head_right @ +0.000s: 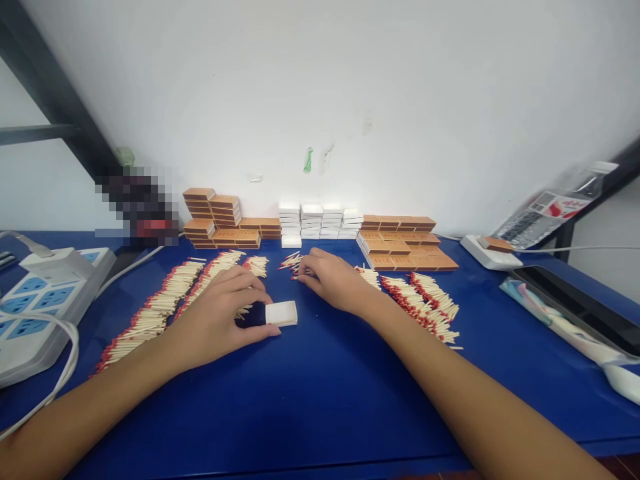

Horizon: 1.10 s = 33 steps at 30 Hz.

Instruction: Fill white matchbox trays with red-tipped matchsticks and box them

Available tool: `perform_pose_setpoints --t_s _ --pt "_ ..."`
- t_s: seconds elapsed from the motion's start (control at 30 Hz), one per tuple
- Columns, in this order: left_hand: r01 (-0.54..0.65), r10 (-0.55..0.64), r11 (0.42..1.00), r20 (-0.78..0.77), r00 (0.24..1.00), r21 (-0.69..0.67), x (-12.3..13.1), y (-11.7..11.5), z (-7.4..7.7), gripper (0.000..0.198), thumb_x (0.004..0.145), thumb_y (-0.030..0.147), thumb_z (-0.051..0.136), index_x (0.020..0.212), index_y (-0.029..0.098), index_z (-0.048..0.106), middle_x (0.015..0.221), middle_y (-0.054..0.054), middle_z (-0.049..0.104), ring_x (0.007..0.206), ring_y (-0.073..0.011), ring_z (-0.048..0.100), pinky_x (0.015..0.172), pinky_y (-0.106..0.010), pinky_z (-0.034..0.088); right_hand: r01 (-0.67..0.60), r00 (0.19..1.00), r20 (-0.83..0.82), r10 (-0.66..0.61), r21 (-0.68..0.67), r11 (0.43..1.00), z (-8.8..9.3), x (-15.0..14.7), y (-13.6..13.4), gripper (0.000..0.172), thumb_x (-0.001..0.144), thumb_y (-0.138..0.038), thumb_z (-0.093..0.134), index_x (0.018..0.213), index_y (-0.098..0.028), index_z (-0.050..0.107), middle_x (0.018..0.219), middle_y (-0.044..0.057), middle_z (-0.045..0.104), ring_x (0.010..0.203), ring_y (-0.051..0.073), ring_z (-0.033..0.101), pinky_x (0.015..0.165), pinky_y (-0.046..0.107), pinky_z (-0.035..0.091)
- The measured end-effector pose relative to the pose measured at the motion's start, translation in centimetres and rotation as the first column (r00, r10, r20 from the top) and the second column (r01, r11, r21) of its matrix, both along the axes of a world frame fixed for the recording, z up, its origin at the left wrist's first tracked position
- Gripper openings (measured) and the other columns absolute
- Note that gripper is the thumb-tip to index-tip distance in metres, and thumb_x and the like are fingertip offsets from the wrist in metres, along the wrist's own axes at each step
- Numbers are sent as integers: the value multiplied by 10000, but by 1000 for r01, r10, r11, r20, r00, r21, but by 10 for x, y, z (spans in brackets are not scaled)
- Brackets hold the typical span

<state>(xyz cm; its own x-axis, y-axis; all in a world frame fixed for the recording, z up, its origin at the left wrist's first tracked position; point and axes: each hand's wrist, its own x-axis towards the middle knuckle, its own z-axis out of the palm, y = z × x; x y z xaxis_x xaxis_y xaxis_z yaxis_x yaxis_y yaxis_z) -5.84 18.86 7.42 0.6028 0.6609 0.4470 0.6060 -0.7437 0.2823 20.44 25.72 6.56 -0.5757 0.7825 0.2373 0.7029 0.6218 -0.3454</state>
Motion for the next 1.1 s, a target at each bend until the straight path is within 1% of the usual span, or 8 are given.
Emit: perform_pose_setpoints --t_s 0.1,0.2,0.43,0.67,0.8,0.93,1.0,1.1 --pt "-4 4 1000 -3 1000 3 0 0 0 315 838 474 868 971 211 756 1005 -52 711 1036 -261 609 943 -455 485 -9 1000 1 9 -7 1000 0 1 1 145 1046 -284 571 938 -202 625 1002 59 598 828 184 573 748 308 437" --pt "-18 18 1000 -5 1000 15 -1 2 0 320 838 477 868 980 213 757 1010 -51 715 1045 -264 613 955 -458 481 -21 1000 -23 21 -19 1000 7 -1 -4 165 1056 -302 565 937 -200 617 1001 60 603 842 187 578 761 314 444" --pt "-80 80 995 6 997 61 -2 3 0 329 838 467 869 1015 215 755 1035 -57 730 1048 -277 622 935 -463 484 -112 993 -39 111 -31 993 28 -22 -41 114 1059 -252 564 971 -218 630 1026 51 621 839 174 592 722 301 442" --pt "-71 71 994 5 997 89 -3 4 -1 346 847 461 864 1017 190 733 1051 -69 734 1054 -283 634 942 -463 488 -113 992 53 114 -6 994 23 -29 -50 97 1060 -206 556 994 -207 627 1073 64 637 791 161 606 703 306 454" --pt "-79 79 993 -3 997 82 -3 5 -1 327 851 438 862 997 178 727 1034 -70 729 1037 -287 633 925 -469 490 -112 991 67 112 -8 994 22 -34 -53 112 1067 -239 560 995 -196 634 1064 67 641 799 168 611 714 315 460" --pt "-79 80 995 -5 997 64 -3 4 -1 338 846 454 864 995 180 734 1029 -69 731 1044 -291 637 938 -477 495 -137 990 -15 137 -25 990 22 -33 -49 110 1046 -232 593 965 -208 663 1006 50 648 827 173 615 737 308 459" --pt "-78 78 995 -1 997 58 -3 4 -1 345 839 464 869 1007 191 744 1049 -68 736 1061 -293 638 951 -481 495 -95 991 -93 96 12 995 22 -26 -39 102 1033 -223 604 964 -213 679 960 41 646 829 173 609 743 305 455" --pt "-72 72 996 4 997 52 -3 4 -2 340 841 472 866 1009 198 751 1058 -67 741 1071 -292 635 959 -483 494 68 991 -122 -58 83 994 17 -12 -19 64 1003 -240 642 985 -207 694 945 47 646 812 183 598 738 317 445"
